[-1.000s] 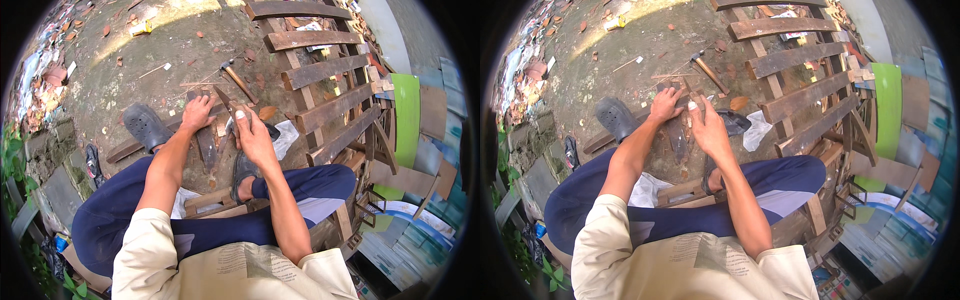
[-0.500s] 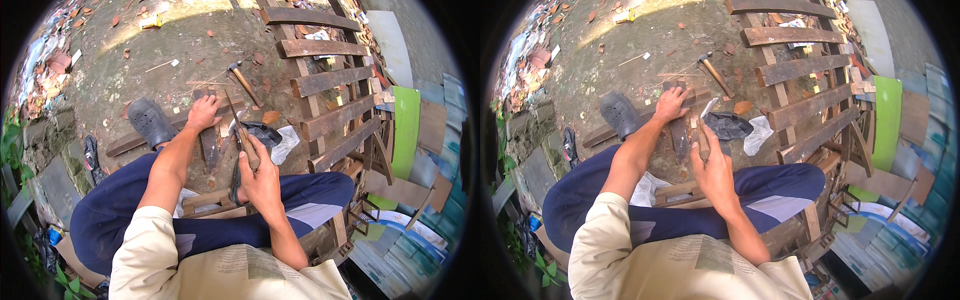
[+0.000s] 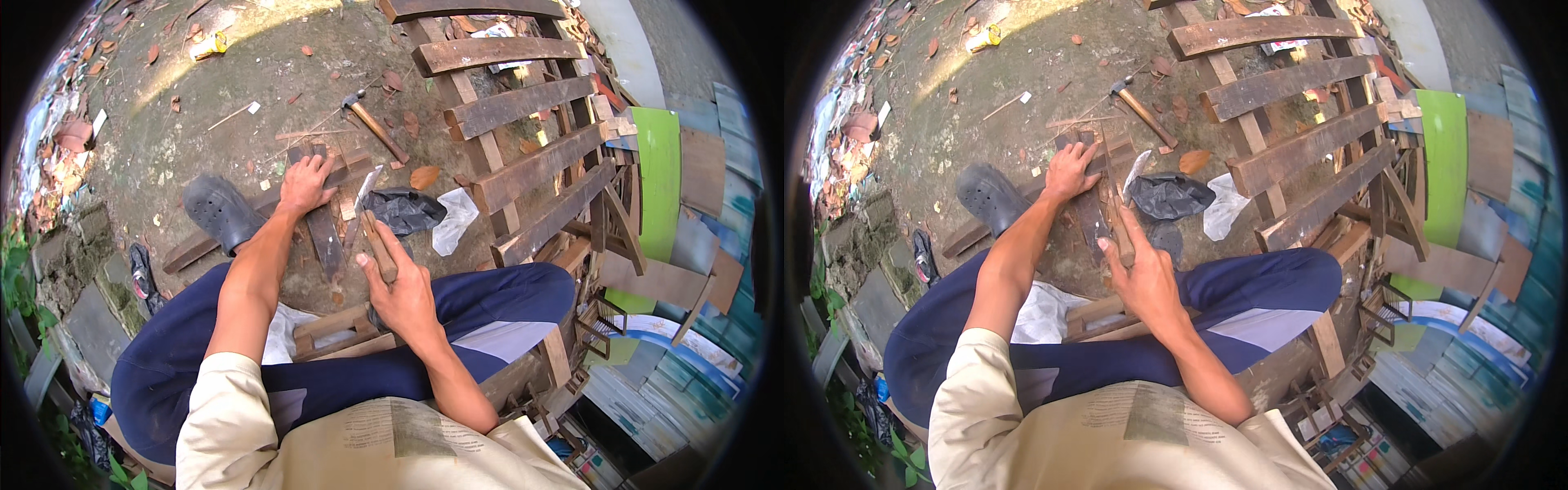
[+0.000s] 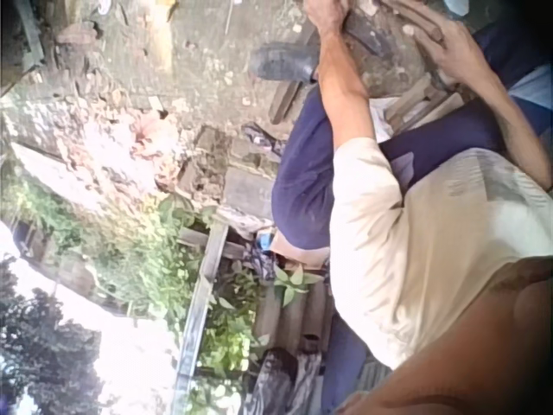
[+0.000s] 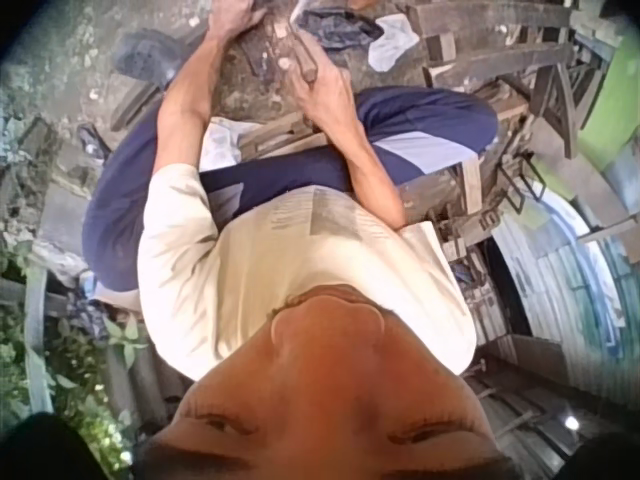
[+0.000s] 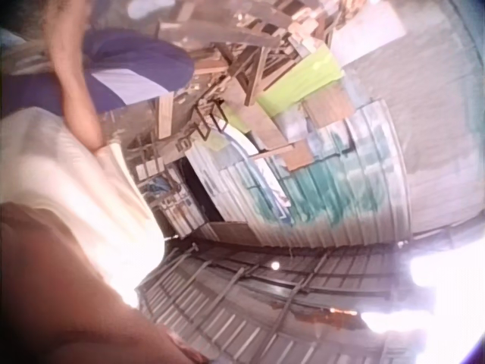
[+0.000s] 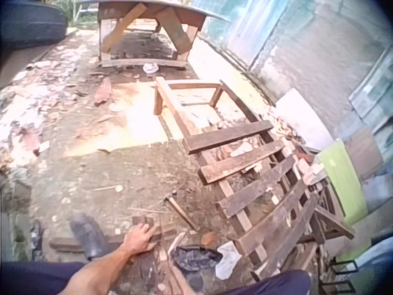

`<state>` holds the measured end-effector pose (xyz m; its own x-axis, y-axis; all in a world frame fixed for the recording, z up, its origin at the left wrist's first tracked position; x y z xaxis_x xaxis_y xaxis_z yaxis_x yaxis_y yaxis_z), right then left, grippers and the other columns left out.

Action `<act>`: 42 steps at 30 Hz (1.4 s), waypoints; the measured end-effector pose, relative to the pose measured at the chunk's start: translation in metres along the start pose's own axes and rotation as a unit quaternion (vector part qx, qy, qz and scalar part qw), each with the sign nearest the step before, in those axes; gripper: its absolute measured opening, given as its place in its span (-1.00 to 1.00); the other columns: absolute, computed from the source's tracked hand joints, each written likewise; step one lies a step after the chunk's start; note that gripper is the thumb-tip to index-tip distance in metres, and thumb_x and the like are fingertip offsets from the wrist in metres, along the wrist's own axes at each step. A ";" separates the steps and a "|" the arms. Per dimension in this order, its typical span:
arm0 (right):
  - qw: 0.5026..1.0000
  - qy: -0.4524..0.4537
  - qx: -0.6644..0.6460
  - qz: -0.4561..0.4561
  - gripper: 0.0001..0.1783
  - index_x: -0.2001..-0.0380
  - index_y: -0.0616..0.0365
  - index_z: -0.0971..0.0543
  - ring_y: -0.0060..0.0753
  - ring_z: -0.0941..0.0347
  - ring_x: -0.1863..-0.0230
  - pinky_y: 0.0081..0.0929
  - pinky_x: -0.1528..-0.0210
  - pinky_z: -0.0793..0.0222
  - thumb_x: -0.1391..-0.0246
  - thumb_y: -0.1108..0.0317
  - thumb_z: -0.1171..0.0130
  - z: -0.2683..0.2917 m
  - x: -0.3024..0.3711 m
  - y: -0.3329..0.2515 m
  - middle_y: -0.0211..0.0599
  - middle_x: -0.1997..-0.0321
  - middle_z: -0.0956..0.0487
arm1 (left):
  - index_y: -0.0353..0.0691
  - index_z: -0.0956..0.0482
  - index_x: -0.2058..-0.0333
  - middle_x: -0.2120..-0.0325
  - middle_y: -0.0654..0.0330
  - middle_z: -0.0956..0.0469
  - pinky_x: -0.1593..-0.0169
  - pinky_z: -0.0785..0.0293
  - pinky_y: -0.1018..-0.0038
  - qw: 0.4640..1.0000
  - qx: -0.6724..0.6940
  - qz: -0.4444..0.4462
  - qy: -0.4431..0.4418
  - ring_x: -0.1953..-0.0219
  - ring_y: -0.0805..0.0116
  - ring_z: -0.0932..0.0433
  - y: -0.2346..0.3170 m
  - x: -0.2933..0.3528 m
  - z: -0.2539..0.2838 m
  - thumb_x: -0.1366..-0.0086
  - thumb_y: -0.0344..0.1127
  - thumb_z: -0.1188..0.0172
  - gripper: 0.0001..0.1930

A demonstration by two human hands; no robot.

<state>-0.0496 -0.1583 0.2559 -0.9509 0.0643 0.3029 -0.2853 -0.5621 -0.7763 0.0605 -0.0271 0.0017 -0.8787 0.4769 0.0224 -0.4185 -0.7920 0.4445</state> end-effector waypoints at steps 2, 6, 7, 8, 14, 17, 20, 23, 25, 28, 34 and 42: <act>1.000 0.007 -0.012 0.024 -0.33 -0.35 0.33 -0.37 0.38 -0.62 0.24 -0.02 0.23 -0.53 -0.31 0.22 -0.28 0.012 0.018 -0.002 0.40 0.33 -0.62 | -0.10 -0.56 -0.14 0.14 0.18 -0.49 -0.03 -0.55 0.21 1.000 -0.003 -0.003 0.008 0.02 0.14 -0.54 -0.001 -0.001 0.001 -0.02 -0.07 -0.52 -0.32; 0.998 -0.024 -0.006 -0.056 -0.38 -0.36 0.22 -0.41 0.27 -0.64 0.02 -0.15 0.07 -0.57 -0.30 0.29 -0.29 -0.010 -0.019 0.017 0.31 0.07 -0.66 | -0.10 -0.56 -0.15 0.16 0.19 -0.50 -0.01 -0.57 0.22 1.000 -0.001 -0.009 0.015 0.04 0.14 -0.55 -0.002 -0.001 0.002 0.00 -0.08 -0.52 -0.31; 0.995 -0.032 -0.005 -0.096 -0.41 -0.36 0.18 -0.43 0.22 -0.65 -0.04 -0.20 0.01 -0.58 -0.31 0.31 -0.28 -0.021 -0.042 0.027 0.27 0.01 -0.67 | -0.10 -0.57 -0.15 0.16 0.19 -0.51 0.00 -0.57 0.22 1.000 0.001 -0.011 0.017 0.05 0.14 -0.56 0.000 -0.005 0.002 0.00 -0.08 -0.53 -0.30; 0.995 -0.028 0.001 -0.097 -0.40 -0.36 0.17 -0.43 0.22 -0.65 -0.03 -0.19 0.01 -0.59 -0.31 0.31 -0.28 -0.025 -0.053 0.033 0.27 0.00 -0.67 | -0.10 -0.57 -0.15 0.16 0.19 -0.51 0.00 -0.58 0.21 1.000 0.007 -0.013 0.013 0.05 0.15 -0.56 0.003 -0.006 0.001 0.00 -0.08 -0.53 -0.30; 0.999 -0.001 -0.007 -0.037 -0.37 -0.37 0.18 -0.41 0.25 -0.66 0.03 -0.14 0.07 -0.59 -0.30 0.28 -0.29 0.001 0.010 0.021 0.29 0.00 -0.66 | -0.08 -0.57 -0.16 0.14 0.19 -0.53 -0.01 -0.58 0.20 1.000 0.008 -0.003 0.007 0.05 0.15 -0.57 -0.006 -0.002 -0.003 -0.01 -0.06 -0.52 -0.30; 0.999 -0.016 -0.032 -0.020 -0.32 -0.40 0.20 -0.36 0.33 -0.62 0.03 -0.08 0.10 -0.59 -0.30 0.24 -0.30 0.007 0.025 0.023 0.35 0.00 -0.63 | -0.09 -0.57 -0.16 0.14 0.18 -0.53 -0.01 -0.58 0.18 1.000 0.007 0.000 0.006 0.03 0.14 -0.57 -0.009 -0.003 -0.003 -0.02 -0.05 -0.50 -0.31; 1.000 0.001 -0.013 -0.022 -0.33 -0.40 0.20 -0.37 0.34 -0.63 0.08 -0.12 0.14 -0.60 -0.30 0.24 -0.30 -0.027 -0.053 0.055 0.32 0.02 -0.65 | -0.09 -0.56 -0.17 0.12 0.15 -0.53 -0.02 -0.57 0.18 1.000 0.018 -0.002 -0.006 0.01 0.13 -0.56 -0.003 -0.011 0.000 -0.04 -0.04 -0.49 -0.31; 0.998 0.003 -0.032 -0.045 -0.35 -0.38 0.20 -0.40 0.34 -0.66 0.16 -0.17 0.21 -0.59 -0.30 0.24 -0.30 -0.033 -0.064 0.060 0.30 0.10 -0.67 | -0.10 -0.56 -0.17 0.10 0.13 -0.53 -0.03 -0.57 0.18 1.000 0.022 -0.009 -0.015 0.00 0.11 -0.56 -0.008 -0.014 -0.002 -0.04 -0.04 -0.49 -0.31; 0.999 0.017 -0.025 -0.020 -0.35 -0.38 0.18 -0.41 0.33 -0.67 0.21 -0.18 0.26 -0.57 -0.29 0.24 -0.31 -0.027 -0.032 0.049 0.30 0.17 -0.68 | -0.10 -0.56 -0.15 0.09 0.12 -0.53 -0.03 -0.57 0.17 0.999 0.017 0.001 -0.033 -0.01 0.10 -0.56 -0.011 -0.009 -0.004 -0.04 -0.03 -0.48 -0.32; 0.998 0.042 -0.015 0.039 -0.34 -0.40 0.13 -0.41 0.32 -0.67 0.23 -0.14 0.26 -0.55 -0.29 0.25 -0.32 -0.001 0.027 0.033 0.31 0.23 -0.68 | -0.13 -0.59 -0.08 0.11 0.11 -0.57 0.00 -0.58 0.17 1.000 0.024 -0.005 -0.009 -0.01 0.09 -0.57 -0.019 -0.010 -0.007 -0.05 -0.03 -0.47 -0.38; 0.999 -0.012 0.014 -0.051 -0.34 -0.40 0.13 -0.40 0.31 -0.68 0.15 -0.09 0.16 -0.57 -0.30 0.23 -0.30 -0.026 -0.037 0.032 0.30 0.11 -0.68 | -0.22 -0.64 0.06 0.24 0.09 -0.62 0.00 -0.56 0.16 0.997 0.057 -0.039 0.018 0.10 0.07 -0.62 -0.021 -0.021 -0.002 -0.01 -0.07 -0.47 -0.46; 0.998 -0.004 0.018 -0.055 -0.39 -0.37 0.14 -0.45 0.06 -0.65 -0.11 -0.22 -0.09 -0.54 -0.31 0.24 -0.30 -0.023 -0.043 0.040 0.20 -0.04 -0.68 | -0.17 -0.61 0.05 0.16 0.17 -0.57 -0.14 -0.34 0.24 1.000 -0.015 -0.017 -0.004 -0.04 0.20 -0.50 -0.020 -0.022 0.007 -0.07 0.06 -0.45 -0.44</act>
<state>-0.0234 -0.1644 0.1987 -0.9135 0.1209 0.3885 -0.3824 -0.5815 -0.7180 0.0896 -0.0195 -0.0014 -0.8617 0.5073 0.0146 -0.4558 -0.7862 0.4174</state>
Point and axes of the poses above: each hand's wrist, its own x-axis away from the middle knuckle, its own z-axis out of the back of the hand, y = z × x, the point moved 7 cm from there along -x, towards the middle knuckle
